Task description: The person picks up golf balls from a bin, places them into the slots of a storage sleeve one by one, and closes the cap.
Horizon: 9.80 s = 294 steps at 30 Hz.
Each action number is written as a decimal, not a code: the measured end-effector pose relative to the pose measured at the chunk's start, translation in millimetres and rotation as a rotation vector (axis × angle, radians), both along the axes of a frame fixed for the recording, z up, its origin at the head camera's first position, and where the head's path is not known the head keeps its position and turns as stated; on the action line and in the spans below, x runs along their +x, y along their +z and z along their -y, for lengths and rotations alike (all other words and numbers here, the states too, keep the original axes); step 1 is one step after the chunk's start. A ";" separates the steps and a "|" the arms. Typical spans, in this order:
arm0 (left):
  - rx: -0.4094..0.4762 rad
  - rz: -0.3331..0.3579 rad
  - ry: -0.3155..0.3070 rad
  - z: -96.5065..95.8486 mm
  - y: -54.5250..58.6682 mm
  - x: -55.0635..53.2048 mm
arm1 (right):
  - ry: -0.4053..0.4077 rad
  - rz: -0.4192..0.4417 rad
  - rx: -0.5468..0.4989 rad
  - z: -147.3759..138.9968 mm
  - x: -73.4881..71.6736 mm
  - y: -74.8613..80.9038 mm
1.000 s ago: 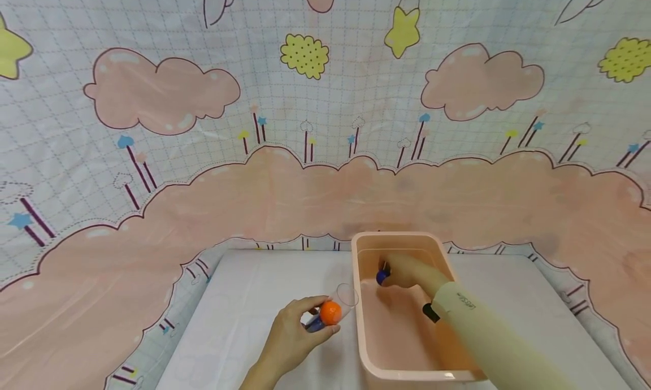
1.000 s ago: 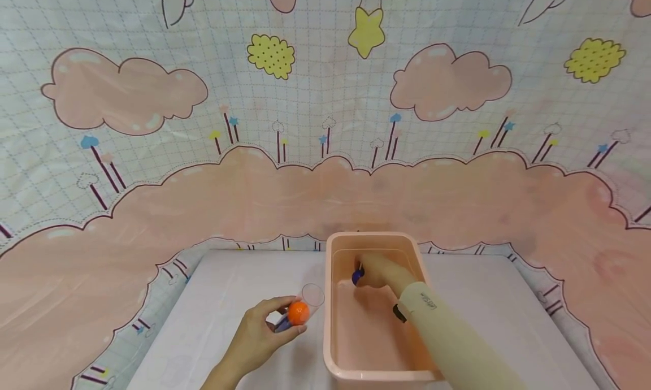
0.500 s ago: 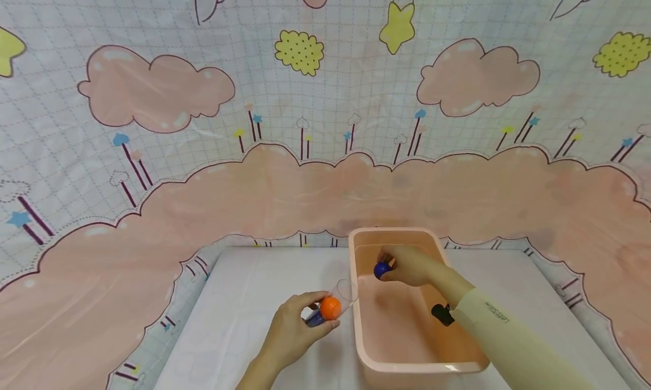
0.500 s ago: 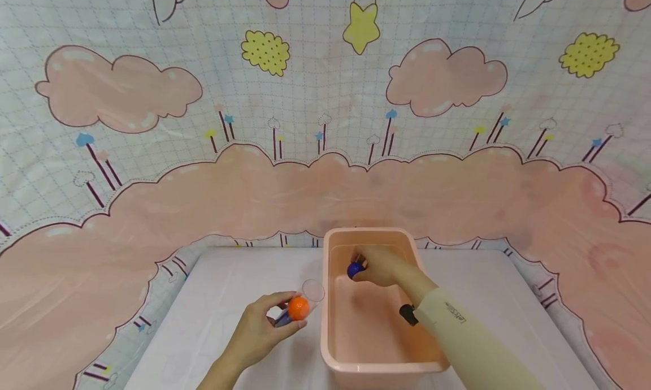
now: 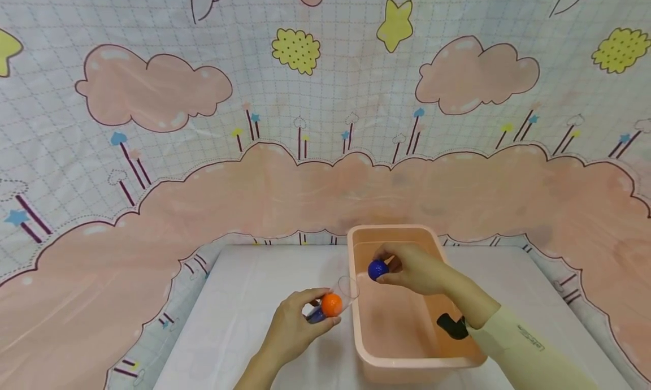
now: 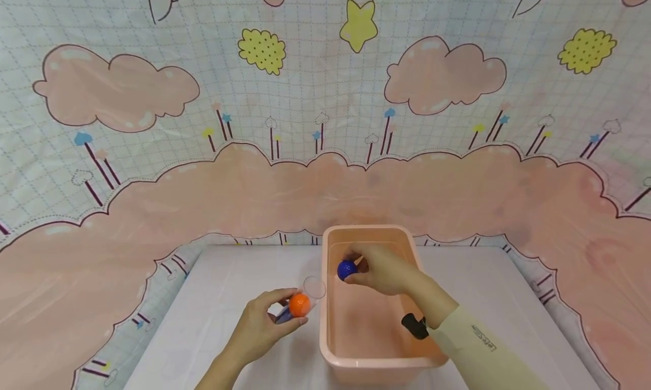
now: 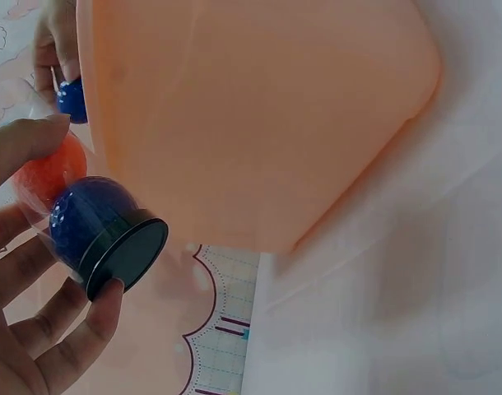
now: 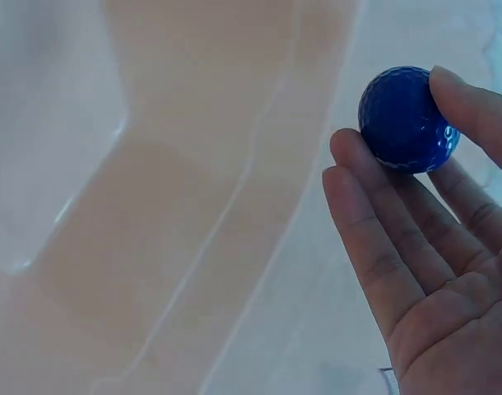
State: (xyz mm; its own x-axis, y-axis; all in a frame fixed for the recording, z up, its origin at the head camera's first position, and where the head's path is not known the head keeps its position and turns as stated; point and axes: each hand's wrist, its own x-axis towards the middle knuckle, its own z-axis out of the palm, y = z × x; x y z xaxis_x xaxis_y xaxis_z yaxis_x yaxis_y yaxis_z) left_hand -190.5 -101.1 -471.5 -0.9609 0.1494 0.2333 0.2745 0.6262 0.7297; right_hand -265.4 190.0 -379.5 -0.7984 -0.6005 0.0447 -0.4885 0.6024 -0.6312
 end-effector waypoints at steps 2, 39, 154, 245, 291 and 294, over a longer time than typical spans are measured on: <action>0.001 0.000 -0.003 -0.3 0.5 0.0 | 0.005 0.005 -0.022 0.8 5.4 3.6; 0.011 -0.038 -0.039 -1.4 3.0 3.5 | 0.049 -0.106 -0.073 41.2 50.6 10.8; 0.195 0.031 0.055 3.6 -25.7 0.9 | -0.702 -0.098 0.037 -192.7 70.6 -133.1; 0.248 0.010 -0.008 0.9 -21.0 4.9 | -0.507 -0.247 -0.071 -135.4 82.5 -32.4; 0.250 -0.052 -0.048 -6.8 -6.8 15.1 | -0.087 -0.107 -0.627 75.3 76.5 -36.9; 0.251 -0.055 -0.061 -7.2 -6.6 14.7 | -0.084 -0.122 -0.616 78.3 76.4 -40.1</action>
